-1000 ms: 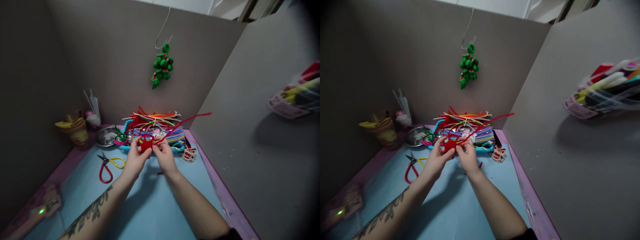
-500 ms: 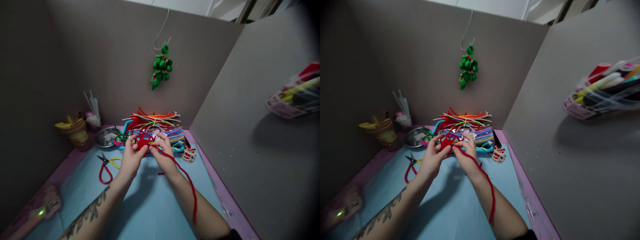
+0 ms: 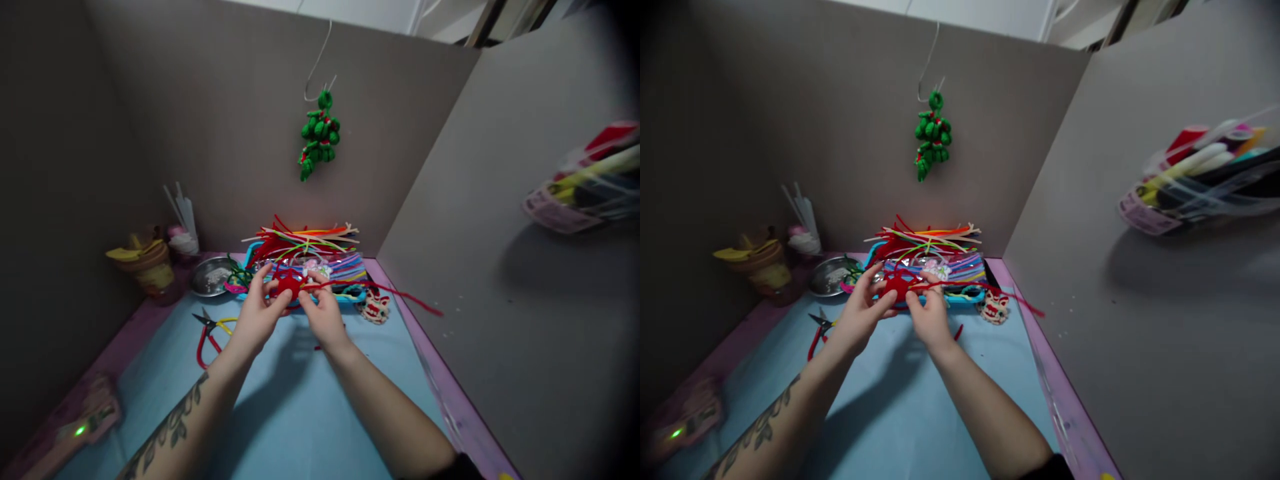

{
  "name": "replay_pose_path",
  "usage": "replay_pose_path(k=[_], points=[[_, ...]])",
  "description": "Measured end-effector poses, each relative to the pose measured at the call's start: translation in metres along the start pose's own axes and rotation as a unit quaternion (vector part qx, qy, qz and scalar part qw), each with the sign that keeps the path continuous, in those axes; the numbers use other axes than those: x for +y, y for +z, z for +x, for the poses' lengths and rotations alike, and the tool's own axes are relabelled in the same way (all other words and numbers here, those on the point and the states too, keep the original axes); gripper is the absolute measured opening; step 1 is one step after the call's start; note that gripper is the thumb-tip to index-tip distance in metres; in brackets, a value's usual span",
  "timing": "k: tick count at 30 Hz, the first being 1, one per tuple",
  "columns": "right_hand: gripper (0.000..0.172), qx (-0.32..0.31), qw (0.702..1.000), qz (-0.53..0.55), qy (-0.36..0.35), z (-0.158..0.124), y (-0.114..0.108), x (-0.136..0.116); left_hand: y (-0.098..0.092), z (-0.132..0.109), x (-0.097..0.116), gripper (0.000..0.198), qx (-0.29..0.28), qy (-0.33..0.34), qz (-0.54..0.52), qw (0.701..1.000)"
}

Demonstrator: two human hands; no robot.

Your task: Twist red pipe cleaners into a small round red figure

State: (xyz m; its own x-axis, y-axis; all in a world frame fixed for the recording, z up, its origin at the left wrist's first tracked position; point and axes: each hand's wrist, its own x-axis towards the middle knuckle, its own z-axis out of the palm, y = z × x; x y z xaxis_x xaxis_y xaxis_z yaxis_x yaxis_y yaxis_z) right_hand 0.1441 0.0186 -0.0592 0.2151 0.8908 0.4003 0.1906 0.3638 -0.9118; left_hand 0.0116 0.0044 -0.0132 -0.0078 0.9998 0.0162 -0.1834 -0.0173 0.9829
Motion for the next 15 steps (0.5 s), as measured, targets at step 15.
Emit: replay_pose_path(k=[15], points=[[0.017, 0.123, 0.991, -0.026, -0.042, -0.004, -0.004, -0.014, 0.02, -0.014, -0.016, 0.055, 0.08, 0.092, -0.076, 0.99]])
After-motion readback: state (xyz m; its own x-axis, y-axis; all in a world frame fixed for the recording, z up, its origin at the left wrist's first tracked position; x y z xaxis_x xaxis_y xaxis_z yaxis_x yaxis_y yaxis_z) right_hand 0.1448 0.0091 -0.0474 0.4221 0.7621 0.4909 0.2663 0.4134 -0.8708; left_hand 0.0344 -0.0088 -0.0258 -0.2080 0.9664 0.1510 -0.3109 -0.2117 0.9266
